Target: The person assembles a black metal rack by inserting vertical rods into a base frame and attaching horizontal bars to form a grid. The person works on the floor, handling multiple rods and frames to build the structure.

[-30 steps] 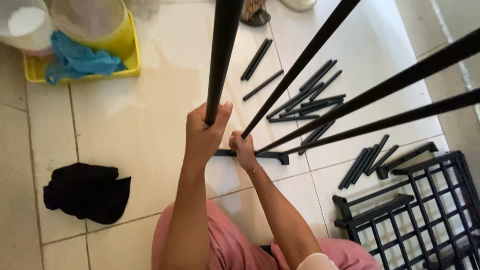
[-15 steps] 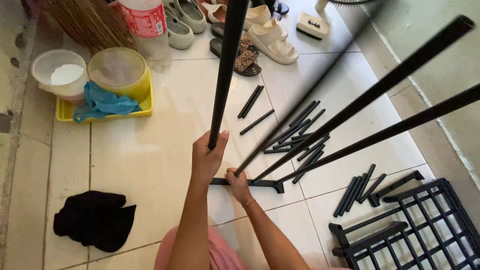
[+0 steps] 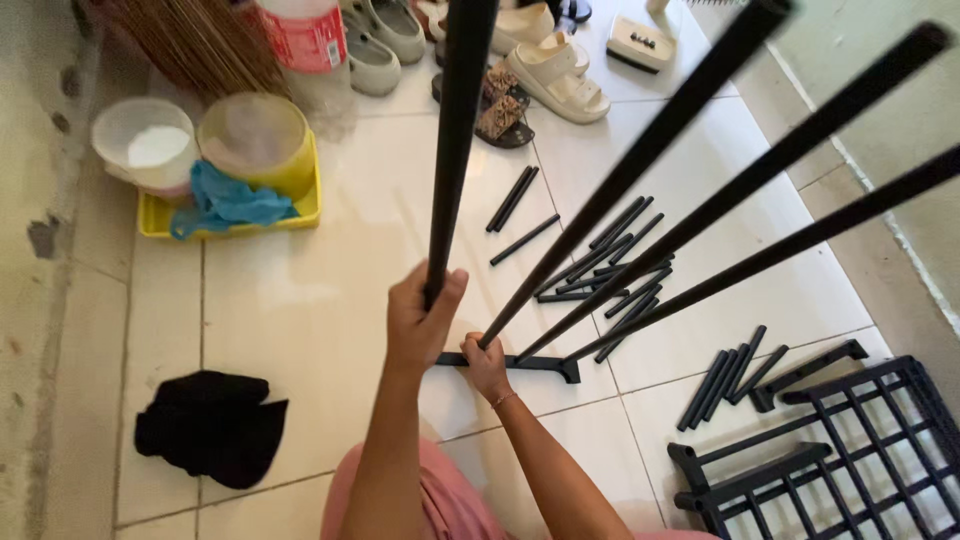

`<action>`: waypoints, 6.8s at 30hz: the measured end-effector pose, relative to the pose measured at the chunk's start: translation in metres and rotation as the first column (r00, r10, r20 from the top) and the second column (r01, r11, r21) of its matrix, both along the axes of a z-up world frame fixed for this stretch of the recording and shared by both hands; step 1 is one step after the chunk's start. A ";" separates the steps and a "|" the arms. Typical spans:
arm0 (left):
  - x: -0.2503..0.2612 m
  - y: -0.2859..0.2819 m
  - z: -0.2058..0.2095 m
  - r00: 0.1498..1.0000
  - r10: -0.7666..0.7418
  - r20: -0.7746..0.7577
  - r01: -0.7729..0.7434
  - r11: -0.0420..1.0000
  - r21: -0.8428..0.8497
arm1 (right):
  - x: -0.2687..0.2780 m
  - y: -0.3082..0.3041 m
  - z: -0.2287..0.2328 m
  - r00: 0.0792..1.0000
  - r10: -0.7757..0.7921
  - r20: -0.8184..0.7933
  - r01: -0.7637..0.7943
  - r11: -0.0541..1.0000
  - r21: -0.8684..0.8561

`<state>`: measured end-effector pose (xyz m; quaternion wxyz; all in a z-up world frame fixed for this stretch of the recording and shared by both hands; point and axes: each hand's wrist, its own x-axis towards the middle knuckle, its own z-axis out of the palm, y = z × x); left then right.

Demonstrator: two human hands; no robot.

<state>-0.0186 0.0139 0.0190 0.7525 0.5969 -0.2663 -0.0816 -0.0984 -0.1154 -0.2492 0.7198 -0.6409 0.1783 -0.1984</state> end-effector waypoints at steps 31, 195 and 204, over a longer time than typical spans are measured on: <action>-0.018 -0.011 -0.014 0.975 0.146 0.166 -0.135 0.988 -0.074 | -0.030 -0.014 0.323 0.904 0.104 0.414 -0.102 0.994 -0.026; 0.023 0.036 0.267 0.906 -0.198 0.374 0.287 0.937 -0.201 | -0.168 -0.117 0.629 0.962 -0.138 0.234 0.240 0.024 -0.971; 0.024 0.035 0.264 0.897 -0.210 0.390 0.306 0.931 -0.201 | -0.170 -0.117 0.624 0.962 -0.185 0.199 0.210 0.040 -0.977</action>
